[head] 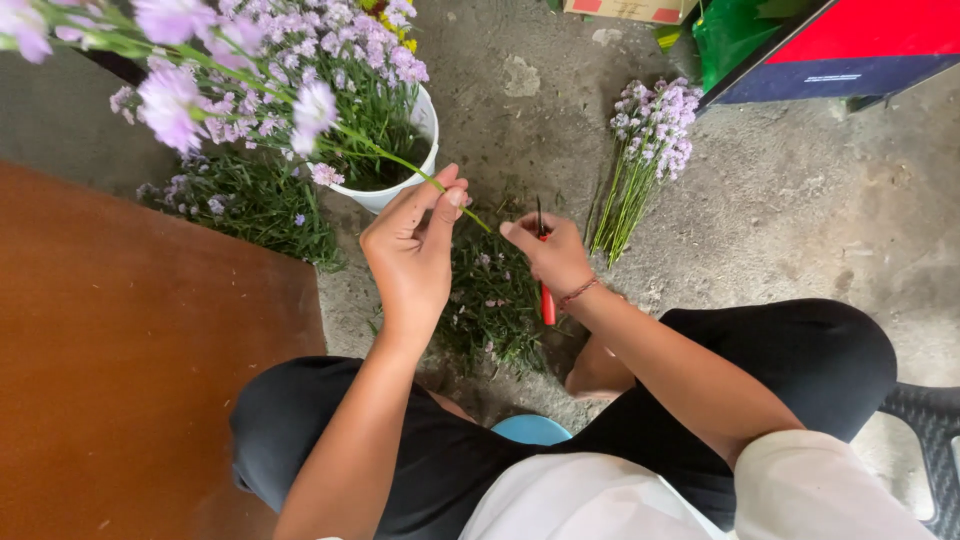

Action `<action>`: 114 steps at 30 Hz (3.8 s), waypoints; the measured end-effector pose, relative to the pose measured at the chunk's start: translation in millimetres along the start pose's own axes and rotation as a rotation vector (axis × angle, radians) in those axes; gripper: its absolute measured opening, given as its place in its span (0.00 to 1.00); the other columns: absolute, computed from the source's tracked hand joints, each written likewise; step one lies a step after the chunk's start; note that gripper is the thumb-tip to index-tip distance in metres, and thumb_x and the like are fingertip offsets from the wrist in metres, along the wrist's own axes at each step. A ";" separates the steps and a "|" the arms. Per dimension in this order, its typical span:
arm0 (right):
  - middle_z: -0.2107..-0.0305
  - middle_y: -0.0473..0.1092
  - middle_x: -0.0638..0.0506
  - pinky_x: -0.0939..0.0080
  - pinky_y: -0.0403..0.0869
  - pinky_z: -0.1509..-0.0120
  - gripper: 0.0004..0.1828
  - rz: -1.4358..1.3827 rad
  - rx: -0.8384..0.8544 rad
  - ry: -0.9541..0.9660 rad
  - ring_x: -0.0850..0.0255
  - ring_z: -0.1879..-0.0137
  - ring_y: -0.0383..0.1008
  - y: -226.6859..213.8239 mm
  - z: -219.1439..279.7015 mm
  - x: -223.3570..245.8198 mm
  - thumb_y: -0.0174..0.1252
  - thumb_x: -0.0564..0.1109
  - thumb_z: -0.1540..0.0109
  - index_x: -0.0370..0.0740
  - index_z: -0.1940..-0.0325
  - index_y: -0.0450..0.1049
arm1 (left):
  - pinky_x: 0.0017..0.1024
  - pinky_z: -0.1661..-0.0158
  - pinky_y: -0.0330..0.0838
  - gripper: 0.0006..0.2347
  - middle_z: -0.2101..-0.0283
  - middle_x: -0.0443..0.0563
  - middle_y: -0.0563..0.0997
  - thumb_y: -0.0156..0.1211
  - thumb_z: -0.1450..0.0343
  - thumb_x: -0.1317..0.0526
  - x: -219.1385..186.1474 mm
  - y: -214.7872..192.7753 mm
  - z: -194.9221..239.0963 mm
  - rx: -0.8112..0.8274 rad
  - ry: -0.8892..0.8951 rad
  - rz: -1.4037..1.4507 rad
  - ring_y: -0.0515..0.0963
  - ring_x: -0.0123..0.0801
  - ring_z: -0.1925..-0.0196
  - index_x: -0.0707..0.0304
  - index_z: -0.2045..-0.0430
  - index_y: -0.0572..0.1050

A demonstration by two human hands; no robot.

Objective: The person prunes and cleans flower stems using shears. They remove leaves and smaller side-stems from individual flower stalks and place them into a white bucket.

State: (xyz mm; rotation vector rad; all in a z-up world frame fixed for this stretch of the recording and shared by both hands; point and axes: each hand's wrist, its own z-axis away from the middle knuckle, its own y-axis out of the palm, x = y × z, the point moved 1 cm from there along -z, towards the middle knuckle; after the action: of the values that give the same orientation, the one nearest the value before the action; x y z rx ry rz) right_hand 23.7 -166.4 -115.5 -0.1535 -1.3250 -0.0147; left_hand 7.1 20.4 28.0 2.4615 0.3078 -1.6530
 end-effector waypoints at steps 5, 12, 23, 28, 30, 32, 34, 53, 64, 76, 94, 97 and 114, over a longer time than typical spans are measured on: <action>0.71 0.75 0.45 0.68 0.64 0.67 0.14 0.097 0.088 -0.415 0.66 0.68 0.69 7.6 17.7 50.4 0.67 0.35 0.42 0.36 0.52 0.82 | 0.34 0.61 0.87 0.08 0.61 0.64 0.86 0.63 0.25 0.71 11.4 0.5 0.4 0.020 -0.035 0.013 0.86 0.37 0.60 0.70 0.53 0.81; 0.72 0.73 0.49 0.64 0.69 0.58 0.05 0.045 0.062 -0.511 0.61 0.61 0.74 16.1 0.8 1.0 0.66 0.33 0.40 0.40 0.64 0.84 | 0.61 0.42 0.72 0.33 0.36 0.91 0.64 0.66 0.25 0.60 11.9 12.6 2.8 0.484 -0.151 -0.266 0.72 0.75 0.37 0.76 0.29 0.55; 0.76 0.78 0.53 0.53 0.75 0.53 0.05 0.423 -0.708 0.088 0.54 0.62 0.79 -127.7 -120.2 -235.7 0.63 0.48 0.39 0.47 0.62 0.80 | 0.56 0.46 0.74 0.24 0.40 0.79 0.68 0.64 0.24 0.63 1.0 -3.2 -4.6 0.543 -0.005 -0.564 0.70 0.71 0.35 0.80 0.35 0.67; 0.69 0.78 0.52 0.44 0.79 0.50 0.10 0.665 -0.812 0.440 0.47 0.55 0.81 -173.7 -134.3 -291.6 0.57 0.55 0.39 0.53 0.62 0.79 | 0.57 0.48 0.75 0.23 0.41 0.77 0.70 0.66 0.26 0.62 15.6 -3.2 -5.3 0.524 0.012 -0.598 0.70 0.73 0.37 0.80 0.38 0.71; 0.72 0.78 0.55 0.47 0.81 0.55 0.10 0.661 -0.839 0.506 0.53 0.61 0.82 -177.6 -137.5 -305.8 0.55 0.56 0.36 0.54 0.63 0.78 | 0.58 0.49 0.75 0.25 0.41 0.77 0.70 0.66 0.26 0.60 22.3 -6.1 -6.9 0.531 -0.004 -0.659 0.71 0.72 0.37 0.78 0.37 0.71; 0.69 0.77 0.49 0.45 0.81 0.58 0.12 0.608 -0.788 0.566 0.49 0.62 0.80 -176.2 -136.7 -280.2 0.51 0.52 0.33 0.48 0.58 0.78 | 0.57 0.44 0.71 0.24 0.38 0.71 0.70 0.62 0.26 0.57 37.3 -11.1 -5.3 0.546 -0.017 -0.700 0.69 0.64 0.35 0.73 0.36 0.71; 0.67 0.76 0.43 0.43 0.80 0.61 0.15 0.557 -0.733 0.638 0.46 0.63 0.78 -174.9 -134.7 -276.3 0.46 0.48 0.30 0.41 0.54 0.78 | 0.56 0.40 0.67 0.25 0.35 0.65 0.69 0.59 0.26 0.54 45.2 -13.6 -4.4 0.570 -0.039 -0.743 0.67 0.57 0.32 0.68 0.35 0.70; 0.63 0.72 0.42 0.39 0.76 0.64 0.11 0.786 -0.657 0.555 0.43 0.64 0.74 -126.1 -124.7 -295.0 0.51 0.47 0.32 0.39 0.61 0.74 | 0.57 0.39 0.65 0.23 0.34 0.63 0.68 0.60 0.26 0.55 18.4 -44.5 -5.6 0.512 -0.057 -0.757 0.67 0.56 0.34 0.65 0.36 0.71; 0.77 0.63 0.59 0.61 0.68 0.62 0.11 0.396 -0.208 -0.511 0.66 0.74 0.61 111.0 -175.8 -54.3 0.63 0.39 0.40 0.47 0.65 0.65 | 0.66 0.35 0.51 0.31 0.29 0.68 0.60 0.60 0.26 0.49 29.3 -63.0 10.9 0.879 -0.323 -1.041 0.53 0.67 0.27 0.59 0.29 0.60; 0.52 0.71 0.51 0.44 0.80 0.46 0.16 0.854 0.254 -0.394 0.45 0.48 0.79 291.7 -221.3 -22.0 0.61 0.47 0.39 0.54 0.47 0.78 | 0.68 0.36 0.58 0.29 0.38 0.79 0.67 0.59 0.24 0.51 42.8 -80.0 2.0 0.843 -0.390 -1.052 0.66 0.72 0.32 0.70 0.32 0.63; 0.43 0.69 0.45 0.36 0.78 0.42 0.23 0.996 0.424 -0.540 0.36 0.43 0.77 300.6 -182.9 9.1 0.61 0.50 0.38 0.44 0.39 0.74 | 0.73 0.37 0.54 0.28 0.42 0.77 0.71 0.60 0.25 0.51 18.3 -100.1 -9.1 0.677 -0.375 -1.151 0.69 0.71 0.36 0.71 0.34 0.65; 0.53 0.74 0.46 0.37 0.78 0.48 0.19 0.770 0.223 -0.633 0.36 0.50 0.78 284.9 -197.8 9.4 0.65 0.50 0.42 0.42 0.49 0.79 | 0.71 0.38 0.57 0.28 0.42 0.75 0.73 0.61 0.26 0.51 17.1 -110.4 -12.1 0.520 -0.353 -1.174 0.70 0.69 0.37 0.70 0.34 0.66; 0.58 0.82 0.53 0.61 0.74 0.46 0.09 0.083 0.086 -0.760 0.63 0.45 0.80 189.9 -149.9 159.7 0.60 0.47 0.37 0.47 0.69 0.70 | 0.51 0.53 0.76 0.19 0.42 0.63 0.77 0.57 0.25 0.55 25.5 -110.4 -21.2 0.140 -0.163 -0.806 0.75 0.58 0.41 0.66 0.42 0.75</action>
State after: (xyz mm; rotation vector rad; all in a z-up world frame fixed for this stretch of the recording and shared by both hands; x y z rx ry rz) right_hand 226.0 15.8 -16.1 -0.1466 -2.0724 0.1876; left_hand 6.9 134.4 10.3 2.4209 1.3367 -2.1870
